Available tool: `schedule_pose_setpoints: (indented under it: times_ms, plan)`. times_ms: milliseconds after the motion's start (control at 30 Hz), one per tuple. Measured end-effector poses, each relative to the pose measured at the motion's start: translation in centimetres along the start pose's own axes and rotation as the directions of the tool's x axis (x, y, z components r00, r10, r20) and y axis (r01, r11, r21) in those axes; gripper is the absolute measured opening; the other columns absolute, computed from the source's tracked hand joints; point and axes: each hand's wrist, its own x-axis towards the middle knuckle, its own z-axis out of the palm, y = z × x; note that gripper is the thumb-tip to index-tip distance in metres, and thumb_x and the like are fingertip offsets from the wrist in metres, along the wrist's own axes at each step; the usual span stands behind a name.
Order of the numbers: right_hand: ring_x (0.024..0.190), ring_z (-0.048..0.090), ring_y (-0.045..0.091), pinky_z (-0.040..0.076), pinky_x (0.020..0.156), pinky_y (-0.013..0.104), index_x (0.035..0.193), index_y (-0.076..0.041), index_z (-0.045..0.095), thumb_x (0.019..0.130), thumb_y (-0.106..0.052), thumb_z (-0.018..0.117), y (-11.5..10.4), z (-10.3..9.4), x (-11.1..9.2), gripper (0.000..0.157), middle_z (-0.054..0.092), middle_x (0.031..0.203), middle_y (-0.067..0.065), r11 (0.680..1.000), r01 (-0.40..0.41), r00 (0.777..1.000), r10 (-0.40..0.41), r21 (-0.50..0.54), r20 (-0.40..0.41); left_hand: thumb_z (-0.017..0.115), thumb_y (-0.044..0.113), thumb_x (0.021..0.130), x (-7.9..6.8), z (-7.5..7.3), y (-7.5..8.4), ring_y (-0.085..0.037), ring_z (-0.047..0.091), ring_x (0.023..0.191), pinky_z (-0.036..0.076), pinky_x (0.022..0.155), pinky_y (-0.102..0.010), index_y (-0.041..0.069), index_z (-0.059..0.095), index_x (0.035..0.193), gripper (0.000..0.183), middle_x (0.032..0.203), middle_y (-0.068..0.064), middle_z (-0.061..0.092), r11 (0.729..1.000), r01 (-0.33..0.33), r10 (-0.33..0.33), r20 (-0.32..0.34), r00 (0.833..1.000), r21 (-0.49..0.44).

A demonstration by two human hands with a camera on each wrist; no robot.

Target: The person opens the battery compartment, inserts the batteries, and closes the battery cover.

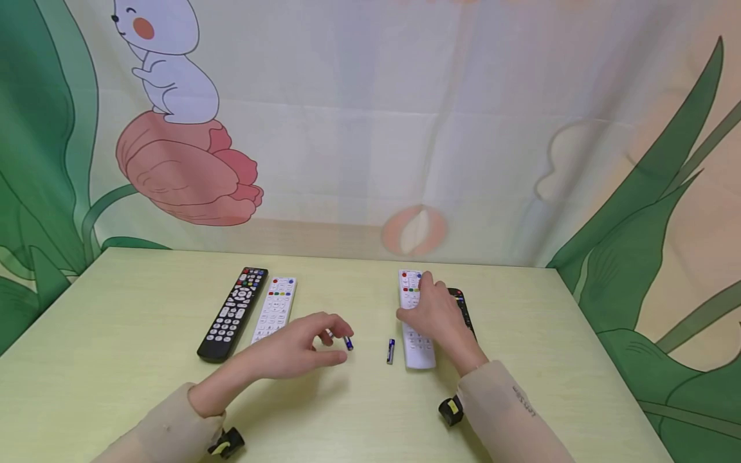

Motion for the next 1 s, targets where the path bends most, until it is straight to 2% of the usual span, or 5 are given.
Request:
schedule_pose_setpoints:
  times_ms: [267, 733, 1000]
  plan:
    - [0.079, 0.056, 0.027, 0.05, 0.06, 0.033, 0.121, 0.002, 0.05, 0.086, -0.031, 0.077, 0.3, 0.1, 0.3, 0.056, 0.056, 0.096, 0.016, 0.997, -0.015, 0.999, 0.017, -0.069, 0.033, 0.072, 0.026, 0.097, 0.1, -0.6, -0.4, -0.031, 0.06, 0.108, 0.05, 0.086, -0.039, 0.011, 0.066, 0.122, 0.03, 0.119, -0.01, 0.062, 1.0, 0.024, -0.023, -0.029, 0.999, 0.018]
    - [0.082, 0.057, 0.027, 0.05, 0.061, 0.033, 0.128, 0.004, 0.049, 0.087, -0.033, 0.077, 0.9, 0.5, 0.4, 0.062, 0.055, 0.099, 0.017, 0.993, -0.032, 0.993, 0.044, -0.115, 0.105, 0.07, 0.031, 0.099, -0.5, -2.1, -0.9, -0.033, 0.058, 0.117, 0.049, 0.096, -0.046, 0.013, 0.066, 0.127, 0.034, 0.126, -0.009, 0.06, 0.991, 0.125, -0.12, -0.073, 0.99, 0.056]
    - [0.076, 0.058, 0.024, 0.051, 0.061, 0.031, 0.125, 0.004, 0.048, 0.087, -0.041, 0.082, 1.1, 0.5, 0.3, 0.068, 0.056, 0.094, 0.014, 0.996, -0.032, 0.994, 0.04, -0.084, 0.106, 0.071, 0.028, 0.098, -0.4, -2.8, -1.6, -0.033, 0.059, 0.113, 0.05, 0.095, -0.046, 0.007, 0.066, 0.128, 0.037, 0.123, -0.012, 0.061, 0.974, 0.176, -0.159, -0.121, 0.98, 0.141]
